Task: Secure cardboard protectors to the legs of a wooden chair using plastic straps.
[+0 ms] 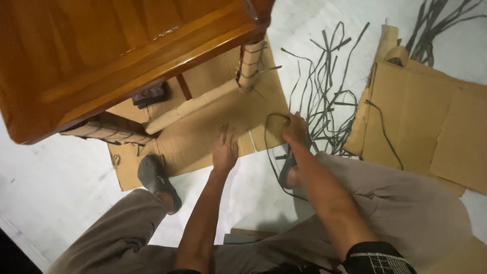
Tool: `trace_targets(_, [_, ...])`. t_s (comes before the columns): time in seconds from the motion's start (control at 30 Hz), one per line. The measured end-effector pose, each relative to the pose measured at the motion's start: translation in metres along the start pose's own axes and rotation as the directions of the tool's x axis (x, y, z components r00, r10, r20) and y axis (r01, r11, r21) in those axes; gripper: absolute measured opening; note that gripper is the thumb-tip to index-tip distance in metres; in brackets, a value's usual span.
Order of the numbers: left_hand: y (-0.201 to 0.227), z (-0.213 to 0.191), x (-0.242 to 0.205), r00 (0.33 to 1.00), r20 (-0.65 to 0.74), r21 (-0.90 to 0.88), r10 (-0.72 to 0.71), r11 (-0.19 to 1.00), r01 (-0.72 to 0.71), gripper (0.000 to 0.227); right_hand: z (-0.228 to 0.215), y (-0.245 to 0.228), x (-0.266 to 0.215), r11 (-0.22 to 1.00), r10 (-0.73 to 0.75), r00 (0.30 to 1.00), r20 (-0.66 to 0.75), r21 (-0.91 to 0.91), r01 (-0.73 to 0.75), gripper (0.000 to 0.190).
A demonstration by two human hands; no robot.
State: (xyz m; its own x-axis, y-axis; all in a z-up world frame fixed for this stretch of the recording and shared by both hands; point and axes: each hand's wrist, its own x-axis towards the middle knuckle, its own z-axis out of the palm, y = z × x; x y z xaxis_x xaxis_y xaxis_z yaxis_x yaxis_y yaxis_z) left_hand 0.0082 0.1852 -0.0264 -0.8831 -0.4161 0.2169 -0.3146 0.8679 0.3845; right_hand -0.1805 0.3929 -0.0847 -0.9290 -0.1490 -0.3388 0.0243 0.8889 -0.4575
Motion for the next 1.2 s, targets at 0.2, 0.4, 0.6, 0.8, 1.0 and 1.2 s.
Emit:
trace_targets(0.2, [0.008,0.035,-0.019,0.978,0.088,-0.235,0.189,0.958,-0.164,0.036,-0.021,-0.013,-0.011,0.989,-0.017,0.987,0.16,-0.144,0.04,0.053])
trace_targets(0.4, [0.006,0.069,-0.031,0.951,0.275,-0.247,0.14,0.966,-0.07,0.035,-0.044,-0.017,-0.024,0.993,-0.025,0.985,0.173,-0.106,0.044,0.046])
trace_targets(0.6, [0.037,0.055,-0.032,0.774,0.626,-0.077,0.092,0.995,-0.056,0.06,-0.079,-0.037,-0.056,0.965,-0.097,0.961,0.258,-0.211,0.154,0.044])
trace_targets(0.8, [0.063,0.043,-0.027,0.686,0.718,-0.012,0.12,0.987,-0.16,0.062,-0.046,-0.015,-0.05,0.952,-0.155,0.973,0.173,-0.236,0.194,0.037])
trace_targets(1.0, [0.07,0.04,-0.023,0.644,0.757,-0.003,0.108,0.987,-0.163,0.056,-0.005,0.007,-0.037,0.998,-0.027,0.997,0.078,0.055,0.023,0.032])
trace_targets(1.2, [0.068,0.041,-0.021,0.615,0.783,-0.005,0.092,0.99,-0.142,0.055,-0.023,-0.001,-0.025,0.979,0.201,0.98,-0.006,0.048,-0.201,0.037])
